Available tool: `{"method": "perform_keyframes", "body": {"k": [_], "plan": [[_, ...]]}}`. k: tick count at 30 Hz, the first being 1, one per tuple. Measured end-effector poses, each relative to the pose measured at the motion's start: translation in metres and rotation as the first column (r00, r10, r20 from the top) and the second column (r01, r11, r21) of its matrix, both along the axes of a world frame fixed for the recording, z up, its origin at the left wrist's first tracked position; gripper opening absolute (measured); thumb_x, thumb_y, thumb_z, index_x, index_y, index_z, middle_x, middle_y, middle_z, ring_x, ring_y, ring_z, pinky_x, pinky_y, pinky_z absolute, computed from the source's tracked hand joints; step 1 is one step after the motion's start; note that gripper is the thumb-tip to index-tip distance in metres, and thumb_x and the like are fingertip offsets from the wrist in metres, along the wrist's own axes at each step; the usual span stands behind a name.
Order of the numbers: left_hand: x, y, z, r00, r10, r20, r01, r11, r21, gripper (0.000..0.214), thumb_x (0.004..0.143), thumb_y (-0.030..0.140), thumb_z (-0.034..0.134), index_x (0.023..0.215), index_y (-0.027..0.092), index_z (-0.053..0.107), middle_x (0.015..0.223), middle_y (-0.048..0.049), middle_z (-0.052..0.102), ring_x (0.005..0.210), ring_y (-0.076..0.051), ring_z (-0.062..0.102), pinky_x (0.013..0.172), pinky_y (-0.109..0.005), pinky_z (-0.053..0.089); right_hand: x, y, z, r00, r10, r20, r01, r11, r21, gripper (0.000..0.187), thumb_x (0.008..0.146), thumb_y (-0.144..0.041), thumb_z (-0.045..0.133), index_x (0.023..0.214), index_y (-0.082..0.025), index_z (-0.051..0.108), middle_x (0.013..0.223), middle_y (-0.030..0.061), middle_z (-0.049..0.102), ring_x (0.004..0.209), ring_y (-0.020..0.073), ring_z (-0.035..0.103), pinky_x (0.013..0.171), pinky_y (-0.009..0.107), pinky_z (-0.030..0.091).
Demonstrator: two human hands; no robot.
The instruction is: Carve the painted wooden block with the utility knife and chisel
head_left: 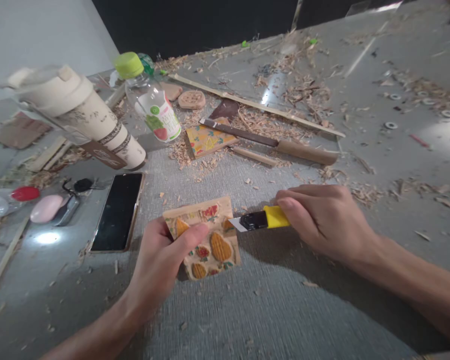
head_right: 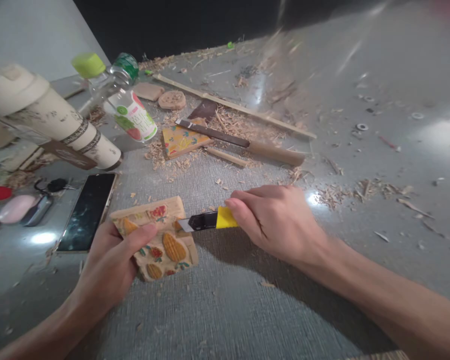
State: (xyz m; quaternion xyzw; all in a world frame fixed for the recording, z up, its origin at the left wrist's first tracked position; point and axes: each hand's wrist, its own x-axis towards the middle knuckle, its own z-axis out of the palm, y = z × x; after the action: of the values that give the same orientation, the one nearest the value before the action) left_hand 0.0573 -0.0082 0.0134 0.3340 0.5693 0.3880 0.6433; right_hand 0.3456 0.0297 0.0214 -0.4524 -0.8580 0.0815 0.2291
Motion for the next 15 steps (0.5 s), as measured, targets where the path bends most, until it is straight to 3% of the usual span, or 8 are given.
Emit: {"method": "perform_keyframes", "body": {"k": [15], "plan": [[0.0003,-0.0012,0.0045,0.993,-0.03,-0.113,0.033,0.999,0.025,0.034,0.083,0.046,0.09,0.106,0.021,0.083,0.096,-0.0057,0.085,0.083,-0.027,0.083,0.071,-0.036,0.07,-0.0021,-0.0004,0.0017,0.998,-0.01,-0.061,0.005,0.997,-0.073,0.049,0.117,-0.037,0.035,0.071,-0.026,0.052,0.058,-0.0017,0.055,0.046,0.0125,0.048,0.051,0.035,0.033]]}}
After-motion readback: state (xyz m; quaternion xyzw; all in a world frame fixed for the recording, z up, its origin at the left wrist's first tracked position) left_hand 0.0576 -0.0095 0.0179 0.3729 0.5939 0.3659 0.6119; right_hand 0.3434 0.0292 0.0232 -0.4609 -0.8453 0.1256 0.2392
